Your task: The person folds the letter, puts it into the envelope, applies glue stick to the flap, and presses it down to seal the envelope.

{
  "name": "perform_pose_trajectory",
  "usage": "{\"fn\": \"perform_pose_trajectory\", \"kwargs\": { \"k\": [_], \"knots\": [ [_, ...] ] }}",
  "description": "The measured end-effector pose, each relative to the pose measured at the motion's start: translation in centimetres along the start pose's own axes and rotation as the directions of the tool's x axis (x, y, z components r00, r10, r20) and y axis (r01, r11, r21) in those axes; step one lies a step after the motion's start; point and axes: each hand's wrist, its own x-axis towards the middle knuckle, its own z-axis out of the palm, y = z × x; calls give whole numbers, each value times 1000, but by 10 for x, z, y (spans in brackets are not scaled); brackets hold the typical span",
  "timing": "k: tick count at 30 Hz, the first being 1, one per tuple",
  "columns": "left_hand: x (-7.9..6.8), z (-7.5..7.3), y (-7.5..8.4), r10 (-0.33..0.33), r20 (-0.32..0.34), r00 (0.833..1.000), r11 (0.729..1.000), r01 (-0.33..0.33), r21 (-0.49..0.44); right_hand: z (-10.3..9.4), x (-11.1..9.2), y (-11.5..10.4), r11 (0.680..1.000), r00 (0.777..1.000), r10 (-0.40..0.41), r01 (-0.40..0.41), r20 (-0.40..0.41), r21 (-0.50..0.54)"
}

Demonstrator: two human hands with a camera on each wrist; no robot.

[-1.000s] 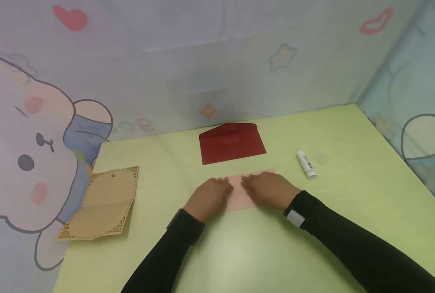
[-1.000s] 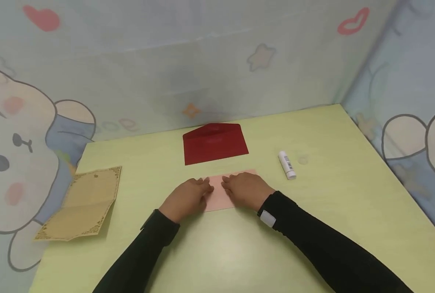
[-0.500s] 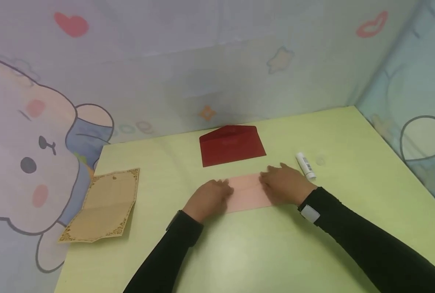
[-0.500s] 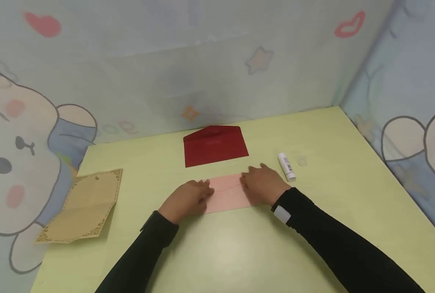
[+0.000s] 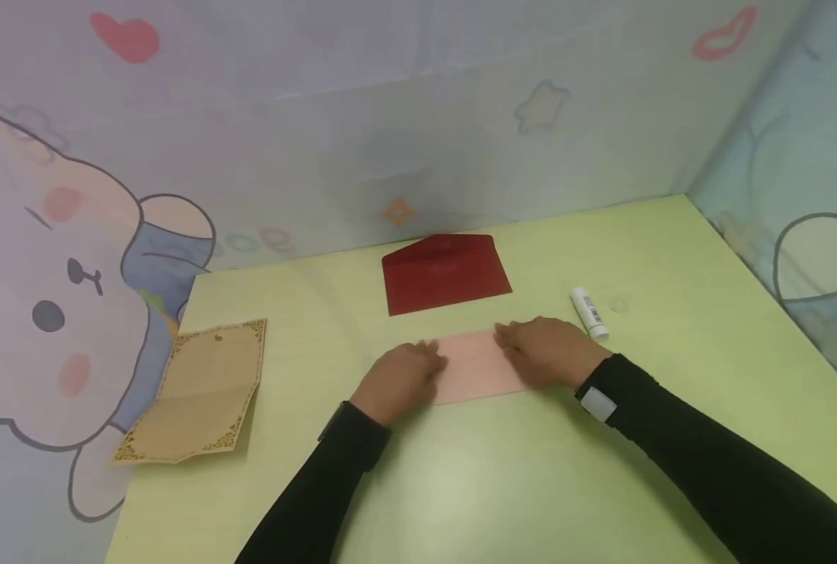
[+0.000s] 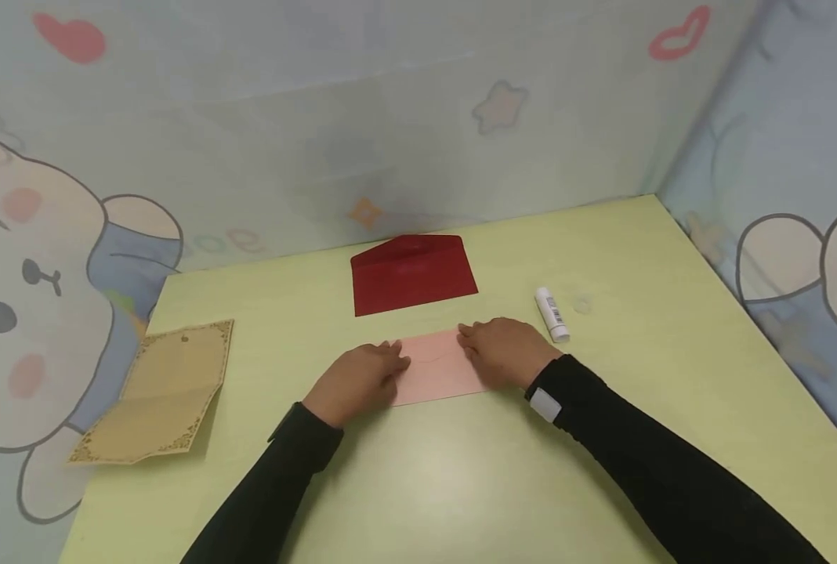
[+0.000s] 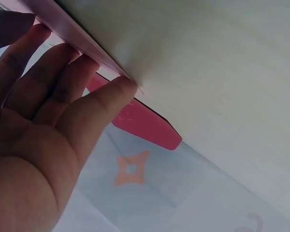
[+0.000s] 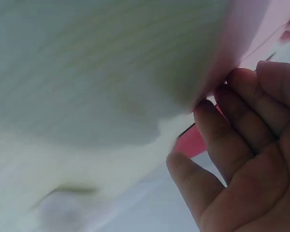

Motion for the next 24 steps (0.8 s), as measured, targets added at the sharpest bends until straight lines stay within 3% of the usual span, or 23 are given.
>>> {"fn": "perform_pose_trajectory", "kwargs": {
  "k": [2, 6, 7, 12, 14, 21, 24],
  "knots": [
    [2, 1, -3, 4, 3, 1000, 1000, -3, -22, -3, -4, 10, 1000, 1000, 11, -11, -3, -12],
    [10, 35, -15, 15, -39, 999, 999, -17, -39, 2, -3, 3, 995, 999, -36, 35, -15, -99],
    [10, 37, -14, 19, -54, 998, 1000, -20, -21, 4, -1, -4, 993, 998, -56, 55, -13, -109],
    [15, 27, 8, -34, -15, 999, 999, 34, -3, 17, 9, -29, 984, 987, -162, 160, -19, -77],
    [19, 36, 8, -46, -10, 999, 999, 46, 20, 19, 9, -32, 984, 986, -167, 165, -26, -62],
    [12, 27, 7, -102, -37, 994, 993, 104, 60, 11, -5, -13, 995, 996, -87, 86, -26, -59],
    [11, 34, -4, -117, -48, 992, 991, 120, 60, 9, -14, 0, 997, 997, -61, 58, -45, -54]
  ]
}}
